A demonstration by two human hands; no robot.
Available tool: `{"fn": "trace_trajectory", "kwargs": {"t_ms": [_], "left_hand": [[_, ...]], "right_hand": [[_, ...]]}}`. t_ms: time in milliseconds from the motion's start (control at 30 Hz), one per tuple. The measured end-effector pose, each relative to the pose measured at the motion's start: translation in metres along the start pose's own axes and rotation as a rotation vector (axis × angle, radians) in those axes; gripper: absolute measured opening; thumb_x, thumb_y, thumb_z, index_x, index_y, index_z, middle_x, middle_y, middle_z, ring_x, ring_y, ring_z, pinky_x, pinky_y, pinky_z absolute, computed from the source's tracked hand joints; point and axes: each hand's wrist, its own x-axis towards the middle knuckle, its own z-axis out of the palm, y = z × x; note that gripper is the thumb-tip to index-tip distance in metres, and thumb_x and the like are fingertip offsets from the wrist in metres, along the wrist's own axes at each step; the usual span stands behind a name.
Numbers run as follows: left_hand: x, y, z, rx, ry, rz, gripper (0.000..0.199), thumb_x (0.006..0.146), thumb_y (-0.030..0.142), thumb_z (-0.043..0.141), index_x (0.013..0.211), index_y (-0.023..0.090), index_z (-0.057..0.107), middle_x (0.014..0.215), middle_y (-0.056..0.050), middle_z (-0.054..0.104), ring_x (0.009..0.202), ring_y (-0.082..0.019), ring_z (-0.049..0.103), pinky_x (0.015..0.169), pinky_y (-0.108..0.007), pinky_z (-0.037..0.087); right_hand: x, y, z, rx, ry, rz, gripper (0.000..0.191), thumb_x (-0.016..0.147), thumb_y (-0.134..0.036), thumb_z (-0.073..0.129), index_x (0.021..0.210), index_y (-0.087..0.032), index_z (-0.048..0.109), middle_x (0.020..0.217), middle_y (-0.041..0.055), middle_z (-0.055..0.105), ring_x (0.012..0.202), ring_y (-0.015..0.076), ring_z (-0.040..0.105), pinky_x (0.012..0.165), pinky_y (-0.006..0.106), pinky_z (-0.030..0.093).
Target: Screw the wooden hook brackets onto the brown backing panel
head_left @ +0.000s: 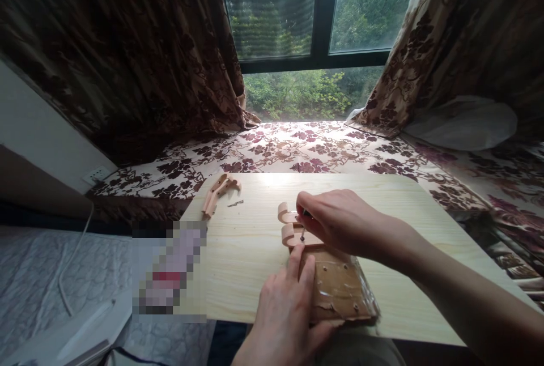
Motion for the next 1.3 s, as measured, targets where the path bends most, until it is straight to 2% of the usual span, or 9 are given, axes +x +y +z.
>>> {"fn": "trace_trajectory", "kwargs": {"t_ms": [133, 400, 600, 867, 967, 1067, 1133, 1200, 1300], "left_hand": [[0.0, 0.001, -0.002, -0.008, -0.012, -0.007, 0.085, 0.072, 0.042, 0.067, 0.145, 0.018, 0.031, 0.158, -0.011, 0.012, 0.116, -0.034, 0.053, 0.096, -0.046, 0.045], [0.0, 0.002, -0.004, -0.001, -0.037, -0.022, 0.085, 0.073, 0.043, 0.066, 0.146, 0.019, 0.03, 0.158, -0.01, 0.012, 0.118, -0.034, 0.052, 0.096, -0.047, 0.044], [0.004, 0.003, -0.007, 0.039, -0.126, -0.052, 0.092, 0.068, 0.035, 0.07, 0.147, 0.016, 0.027, 0.159, -0.012, 0.005, 0.12, -0.037, 0.05, 0.098, -0.048, 0.043], [0.008, -0.005, 0.002, 0.063, -0.111, -0.027, 0.096, 0.067, 0.038, 0.075, 0.148, 0.019, 0.026, 0.158, -0.014, 0.008, 0.115, -0.041, 0.054, 0.092, -0.051, 0.047], [0.008, -0.006, 0.003, 0.078, -0.104, -0.021, 0.098, 0.066, 0.038, 0.076, 0.148, 0.019, 0.026, 0.158, -0.015, 0.007, 0.114, -0.041, 0.055, 0.091, -0.051, 0.047], [0.009, -0.006, 0.003, 0.07, -0.102, -0.009, 0.099, 0.067, 0.044, 0.076, 0.148, 0.019, 0.026, 0.157, -0.016, 0.007, 0.113, -0.04, 0.056, 0.09, -0.051, 0.048], [0.009, -0.006, 0.004, 0.091, -0.096, -0.02, 0.09, 0.072, 0.038, 0.071, 0.148, 0.021, 0.027, 0.157, -0.015, 0.01, 0.109, -0.039, 0.058, 0.088, -0.05, 0.049], [0.01, -0.005, 0.004, 0.128, -0.076, -0.048, 0.072, 0.08, 0.021, 0.057, 0.146, 0.025, 0.03, 0.157, -0.011, 0.016, 0.105, -0.034, 0.062, 0.086, -0.047, 0.051], [0.011, -0.006, 0.005, 0.163, -0.054, -0.064, 0.068, 0.081, 0.004, 0.038, 0.144, 0.028, 0.036, 0.156, -0.008, 0.023, 0.102, -0.03, 0.064, 0.085, -0.043, 0.051]], "right_hand": [[-0.002, 0.001, -0.003, 0.003, -0.027, -0.044, 0.014, 0.092, -0.027, 0.042, 0.084, -0.019, 0.051, 0.069, 0.0009, 0.062, 0.052, 0.0121, 0.036, 0.049, 0.027, 0.02], [0.009, 0.001, 0.003, -0.04, 0.012, 0.07, 0.02, 0.093, -0.027, 0.038, 0.091, -0.014, 0.053, 0.067, 0.0068, 0.064, 0.05, 0.0141, 0.039, 0.049, 0.03, 0.015], [0.004, 0.007, -0.009, 0.006, -0.028, -0.058, 0.013, 0.089, -0.026, 0.048, 0.081, -0.019, 0.055, 0.076, 0.0029, 0.066, 0.06, 0.0123, 0.046, 0.052, 0.026, 0.021], [0.008, 0.002, -0.001, -0.013, -0.016, -0.029, 0.02, 0.092, -0.024, 0.041, 0.083, -0.015, 0.057, 0.069, 0.0055, 0.065, 0.052, 0.012, 0.038, 0.05, 0.029, 0.019], [0.008, 0.004, -0.007, -0.014, -0.021, -0.032, 0.021, 0.092, -0.027, 0.042, 0.083, -0.016, 0.059, 0.07, 0.0056, 0.066, 0.053, 0.0124, 0.042, 0.05, 0.028, 0.019], [0.007, 0.006, -0.014, 0.011, -0.048, -0.1, 0.015, 0.088, -0.026, 0.049, 0.079, -0.02, 0.06, 0.075, 0.0029, 0.067, 0.058, 0.0122, 0.048, 0.051, 0.026, 0.021], [0.007, 0.005, -0.016, 0.024, -0.066, -0.128, 0.016, 0.088, -0.024, 0.048, 0.077, -0.02, 0.059, 0.075, 0.0025, 0.067, 0.06, 0.0122, 0.049, 0.052, 0.026, 0.023], [0.008, 0.004, -0.014, 0.014, -0.069, -0.109, 0.02, 0.09, -0.023, 0.043, 0.077, -0.019, 0.058, 0.074, 0.0043, 0.067, 0.058, 0.0126, 0.047, 0.052, 0.027, 0.022], [0.01, 0.002, -0.008, -0.022, -0.058, -0.046, 0.022, 0.092, -0.022, 0.04, 0.079, -0.016, 0.057, 0.071, 0.0063, 0.066, 0.055, 0.0131, 0.045, 0.051, 0.029, 0.02]]}}
